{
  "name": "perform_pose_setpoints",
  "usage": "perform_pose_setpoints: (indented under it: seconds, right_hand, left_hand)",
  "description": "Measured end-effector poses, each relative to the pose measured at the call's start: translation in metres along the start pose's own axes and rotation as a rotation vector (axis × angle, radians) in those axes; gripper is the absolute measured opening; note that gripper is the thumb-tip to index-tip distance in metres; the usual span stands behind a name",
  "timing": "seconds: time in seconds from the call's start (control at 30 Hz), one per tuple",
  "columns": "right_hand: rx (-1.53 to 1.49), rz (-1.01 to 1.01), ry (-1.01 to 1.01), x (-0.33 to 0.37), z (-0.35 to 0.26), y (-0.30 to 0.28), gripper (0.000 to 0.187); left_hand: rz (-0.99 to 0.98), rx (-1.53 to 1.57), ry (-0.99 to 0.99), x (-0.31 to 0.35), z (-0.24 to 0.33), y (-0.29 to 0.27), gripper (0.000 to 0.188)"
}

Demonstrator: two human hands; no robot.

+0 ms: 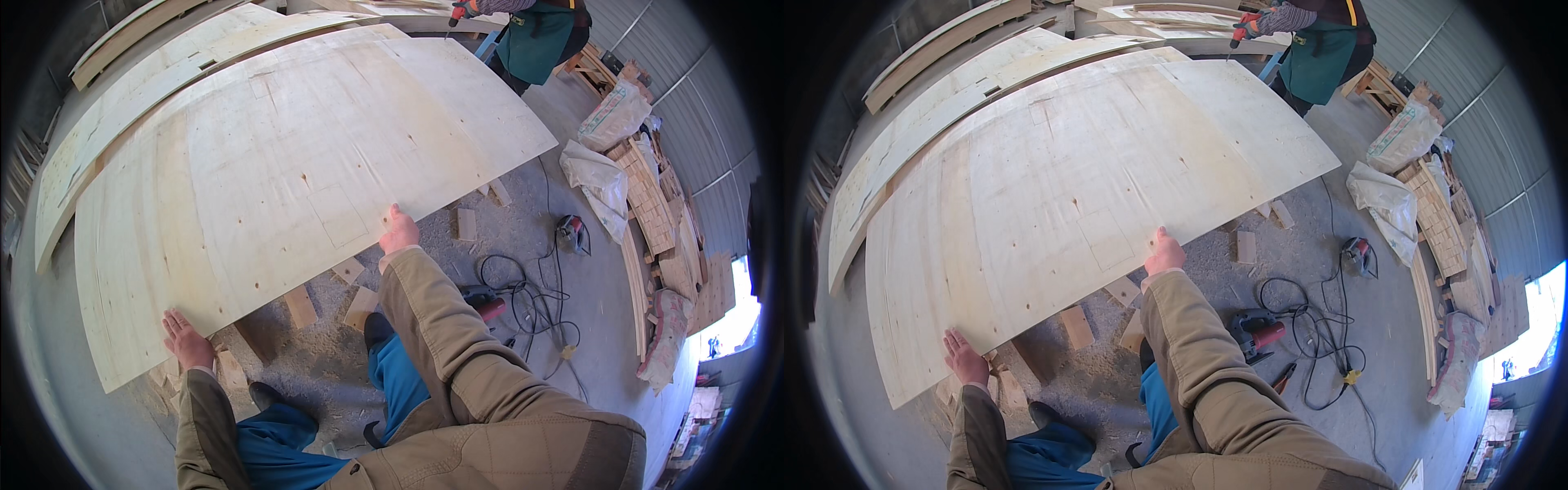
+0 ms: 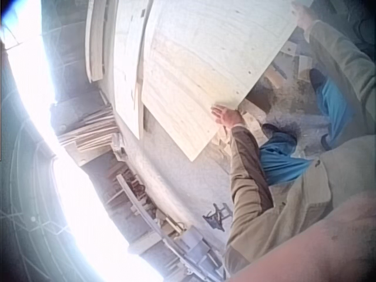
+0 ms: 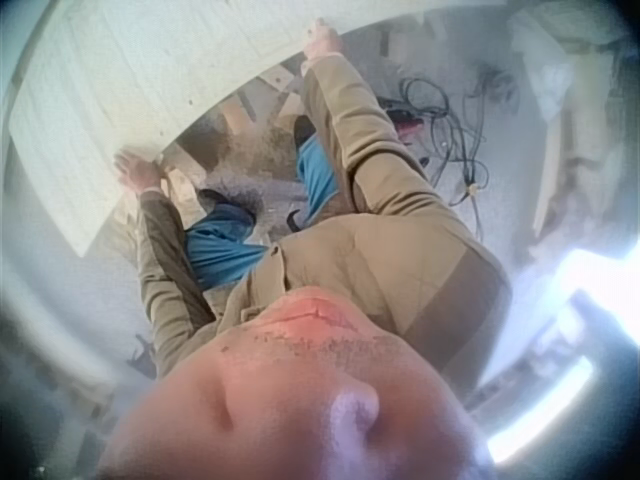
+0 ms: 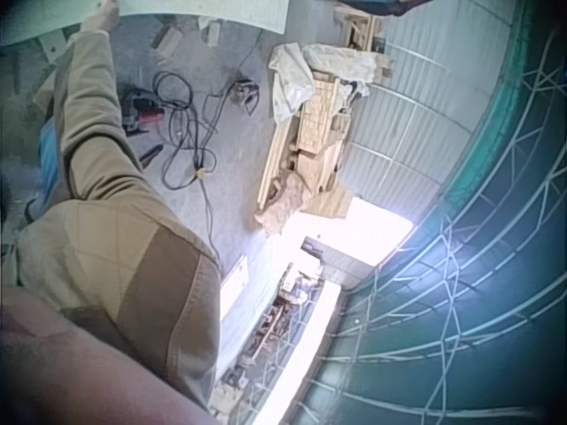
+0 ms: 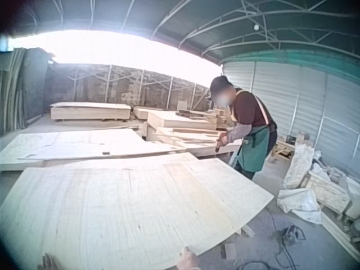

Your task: The person carries a large wooden panel, places it on supports, and marks it with a pencil. They then hold the panel steady while a coworker uses a power drill to fasten it. The person adjusts the panel position as needed during the drilling process.

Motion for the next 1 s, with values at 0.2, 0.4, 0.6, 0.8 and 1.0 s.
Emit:
perform_pose_setpoints:
  seconds: [0.2,0.4,0.6,0.8,1.0]
  right_hand:
    - [-0.013,0.012,0.009,-0.007,0.001,-0.001,0.050]
    - [0.042,0.020,0.013,-0.011,0.001,-0.004,0.049]
    - [0.476,-0.125,-0.194,-0.033,0.003,-0.016,0.047]
    - [0.029,0.020,-0.021,-0.006,0.000,-0.002,0.046]
    - [0.533,-0.033,-0.212,0.031,-0.019,0.010,0.047]
  left_hand:
    - [-0.004,-0.001,-0.005,-0.001,-0.001,0.001,0.071]
    - [-0.006,0.026,-0.004,-0.001,-0.002,0.002,0.071]
    - [-0.008,0.026,-0.008,-0.001,-0.003,0.002,0.072]
    - [-0.003,0.025,-0.008,-0.002,-0.004,0.002,0.072]
    - [-0.009,0.008,-0.004,0.000,-0.002,0.001,0.071]
Point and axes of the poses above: each hand's wrist, its own x-axis away from the middle knuckle, its own y-axis out of the palm, z = x × y, the point moved 2 cm from there along -x, towards the middle knuckle, and after that the axes turned 2 degrees about x, right-handed, at the moved point
